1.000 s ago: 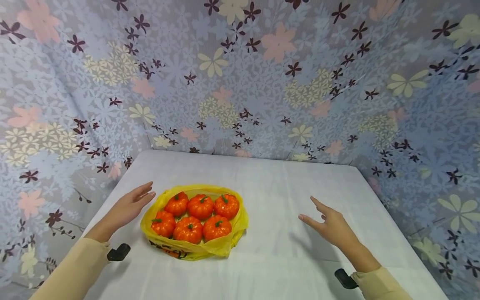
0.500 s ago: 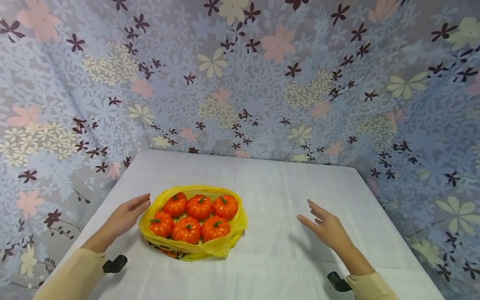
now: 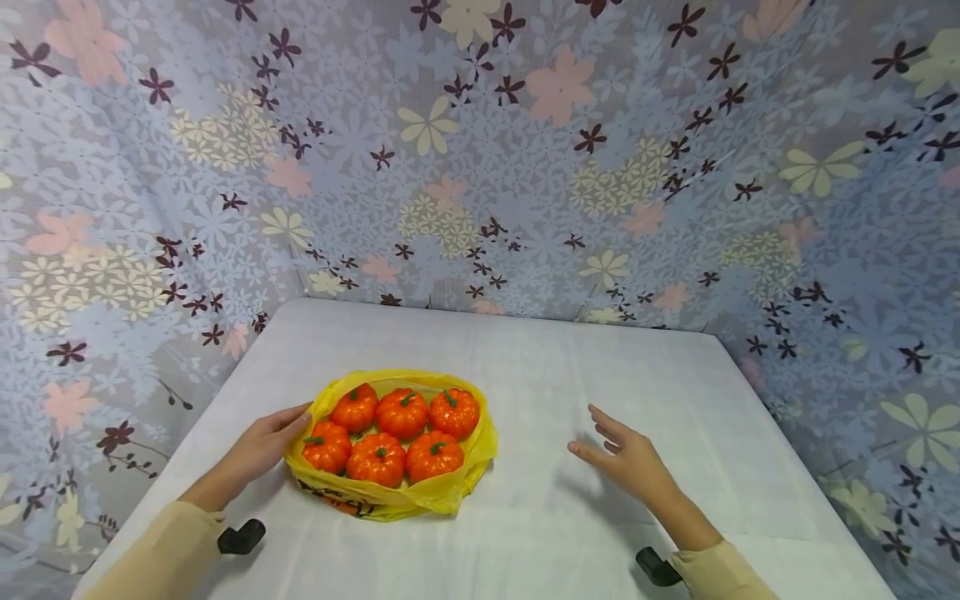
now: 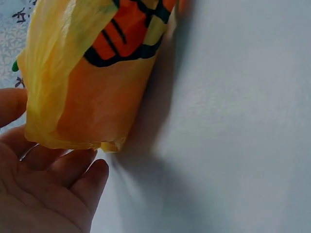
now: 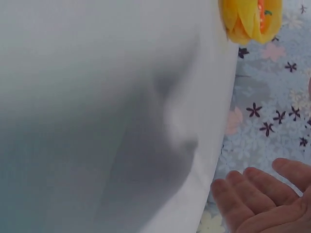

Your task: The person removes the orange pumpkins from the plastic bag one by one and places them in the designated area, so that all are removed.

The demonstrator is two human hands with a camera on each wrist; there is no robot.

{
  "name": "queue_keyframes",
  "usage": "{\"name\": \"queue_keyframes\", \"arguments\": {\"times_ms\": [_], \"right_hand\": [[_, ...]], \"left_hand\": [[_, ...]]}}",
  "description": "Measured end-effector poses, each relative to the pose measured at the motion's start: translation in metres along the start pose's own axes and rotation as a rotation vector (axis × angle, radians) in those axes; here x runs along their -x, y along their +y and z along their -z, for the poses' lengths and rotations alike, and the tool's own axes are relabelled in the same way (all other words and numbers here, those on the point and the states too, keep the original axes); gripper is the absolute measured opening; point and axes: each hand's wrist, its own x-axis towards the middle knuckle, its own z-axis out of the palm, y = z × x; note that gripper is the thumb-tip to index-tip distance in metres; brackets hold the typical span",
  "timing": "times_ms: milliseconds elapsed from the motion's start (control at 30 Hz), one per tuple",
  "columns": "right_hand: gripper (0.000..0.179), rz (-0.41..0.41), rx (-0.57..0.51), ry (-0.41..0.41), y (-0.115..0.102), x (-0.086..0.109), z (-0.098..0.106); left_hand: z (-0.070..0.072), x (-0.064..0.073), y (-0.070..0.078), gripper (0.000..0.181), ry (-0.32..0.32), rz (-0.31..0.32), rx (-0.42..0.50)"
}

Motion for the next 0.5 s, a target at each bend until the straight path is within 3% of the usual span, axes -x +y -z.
{"name": "queue_keyframes", "arguments": {"times_ms": [267, 500], "right_hand": [[0.094, 0.061, -0.041, 0.007, -0.013, -0.006, -0.024], [0.092, 0.107, -0.105, 0.034, -0.024, -0.009, -0.039]], "left_hand": [[-0.004, -0.001, -0.007, 0.071, 0.021, 0.001, 0.022], [-0.006, 0.0, -0.009, 0.067, 0.041, -0.048, 0.032]]}}
